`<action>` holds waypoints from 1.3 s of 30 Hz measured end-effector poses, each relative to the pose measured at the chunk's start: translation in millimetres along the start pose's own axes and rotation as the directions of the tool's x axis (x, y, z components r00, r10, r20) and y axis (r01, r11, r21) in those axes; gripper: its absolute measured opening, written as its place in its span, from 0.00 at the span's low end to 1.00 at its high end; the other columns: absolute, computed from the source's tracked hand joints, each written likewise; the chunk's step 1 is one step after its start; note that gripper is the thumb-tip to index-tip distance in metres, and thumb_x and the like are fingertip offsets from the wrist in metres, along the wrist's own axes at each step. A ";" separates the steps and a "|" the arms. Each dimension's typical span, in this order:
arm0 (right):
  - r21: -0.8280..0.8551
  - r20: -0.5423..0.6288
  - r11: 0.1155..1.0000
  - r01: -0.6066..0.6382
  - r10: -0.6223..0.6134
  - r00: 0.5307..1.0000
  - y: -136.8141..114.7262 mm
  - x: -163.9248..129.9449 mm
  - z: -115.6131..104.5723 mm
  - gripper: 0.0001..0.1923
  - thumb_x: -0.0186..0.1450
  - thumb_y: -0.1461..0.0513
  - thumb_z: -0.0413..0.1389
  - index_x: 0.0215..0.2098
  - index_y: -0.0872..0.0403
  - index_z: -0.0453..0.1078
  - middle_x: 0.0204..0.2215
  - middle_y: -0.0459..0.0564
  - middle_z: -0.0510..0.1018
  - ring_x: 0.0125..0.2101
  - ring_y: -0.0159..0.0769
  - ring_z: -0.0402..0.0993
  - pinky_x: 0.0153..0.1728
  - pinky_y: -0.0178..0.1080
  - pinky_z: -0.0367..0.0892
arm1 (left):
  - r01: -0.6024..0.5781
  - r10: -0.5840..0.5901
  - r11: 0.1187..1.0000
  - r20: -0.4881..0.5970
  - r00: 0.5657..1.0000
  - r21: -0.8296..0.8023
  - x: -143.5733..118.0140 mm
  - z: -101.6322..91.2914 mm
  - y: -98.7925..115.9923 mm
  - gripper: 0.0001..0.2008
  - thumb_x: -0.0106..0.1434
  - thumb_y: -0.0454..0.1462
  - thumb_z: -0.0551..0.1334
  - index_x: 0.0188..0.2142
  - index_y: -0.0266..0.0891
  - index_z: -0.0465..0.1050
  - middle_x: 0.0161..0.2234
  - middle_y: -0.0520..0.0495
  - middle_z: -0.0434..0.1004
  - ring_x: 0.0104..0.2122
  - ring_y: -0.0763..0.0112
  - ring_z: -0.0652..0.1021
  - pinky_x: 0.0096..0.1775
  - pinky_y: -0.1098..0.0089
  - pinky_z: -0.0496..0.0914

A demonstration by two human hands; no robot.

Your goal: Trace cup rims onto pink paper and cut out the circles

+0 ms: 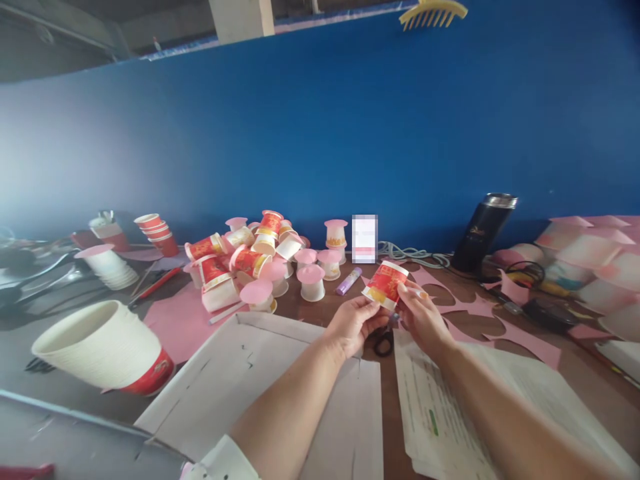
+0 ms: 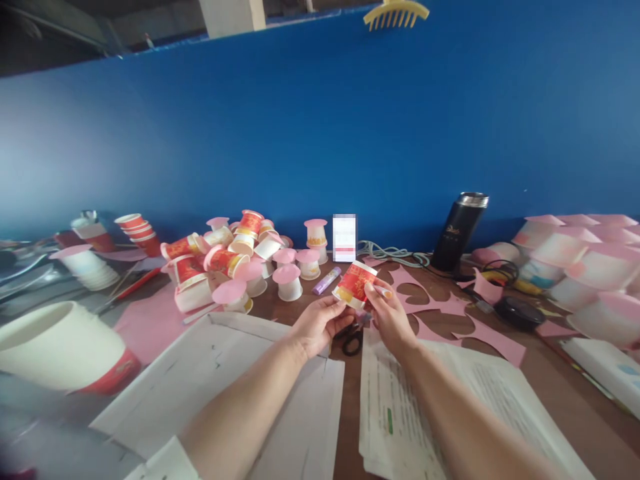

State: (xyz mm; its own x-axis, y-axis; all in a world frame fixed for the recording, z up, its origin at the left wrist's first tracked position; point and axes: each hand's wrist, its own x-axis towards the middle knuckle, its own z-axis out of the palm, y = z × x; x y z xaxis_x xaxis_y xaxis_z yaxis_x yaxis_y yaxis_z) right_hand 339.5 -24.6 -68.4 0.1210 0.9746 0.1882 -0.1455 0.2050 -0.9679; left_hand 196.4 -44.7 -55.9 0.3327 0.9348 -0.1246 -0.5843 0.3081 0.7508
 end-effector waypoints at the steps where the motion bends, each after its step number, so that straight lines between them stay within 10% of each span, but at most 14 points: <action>1: 0.040 0.056 0.999 -0.029 0.027 0.998 -0.6 -0.2 0.1 0.24 0.59 0.47 0.57 0.50 0.49 0.67 0.35 0.51 0.78 0.31 0.40 0.76 0.27 0.39 0.69 | -0.002 0.002 1.000 -0.004 1.000 -0.006 0.2 0.0 0.1 0.05 0.56 0.32 0.66 0.32 0.31 0.75 0.29 0.45 0.76 0.28 0.77 0.76 0.38 0.74 0.70; 18: -0.031 -0.080 0.998 -0.057 0.055 0.995 -0.9 -0.2 -4.0 0.29 0.53 0.48 0.63 0.49 0.50 0.65 0.38 0.49 0.76 0.29 0.34 0.73 0.21 0.31 0.64 | -0.033 0.048 0.987 -0.093 0.995 0.155 3.5 -0.6 -6.1 0.07 0.58 0.34 0.65 0.34 0.29 0.77 0.32 0.39 0.79 0.31 0.71 0.79 0.36 0.74 0.73; 39: -0.008 0.043 1.000 -0.011 0.012 0.999 -11.1 -5.9 -1.5 0.25 0.55 0.52 0.62 0.49 0.48 0.66 0.43 0.49 0.76 0.39 0.38 0.74 0.34 0.37 0.70 | -0.088 0.075 0.989 -0.104 0.992 -0.121 4.1 -2.0 -2.9 0.04 0.57 0.28 0.63 0.34 0.30 0.75 0.35 0.42 0.79 0.35 0.71 0.80 0.44 0.72 0.74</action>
State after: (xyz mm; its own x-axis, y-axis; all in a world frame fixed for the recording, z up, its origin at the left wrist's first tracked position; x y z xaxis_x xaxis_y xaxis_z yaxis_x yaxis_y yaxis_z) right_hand 341.8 -32.7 -59.0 0.0770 0.9799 0.1838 -0.1387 0.1931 -0.9713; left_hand 198.0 -41.3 -59.9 0.2092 0.9686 -0.1347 -0.6967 0.2443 0.6745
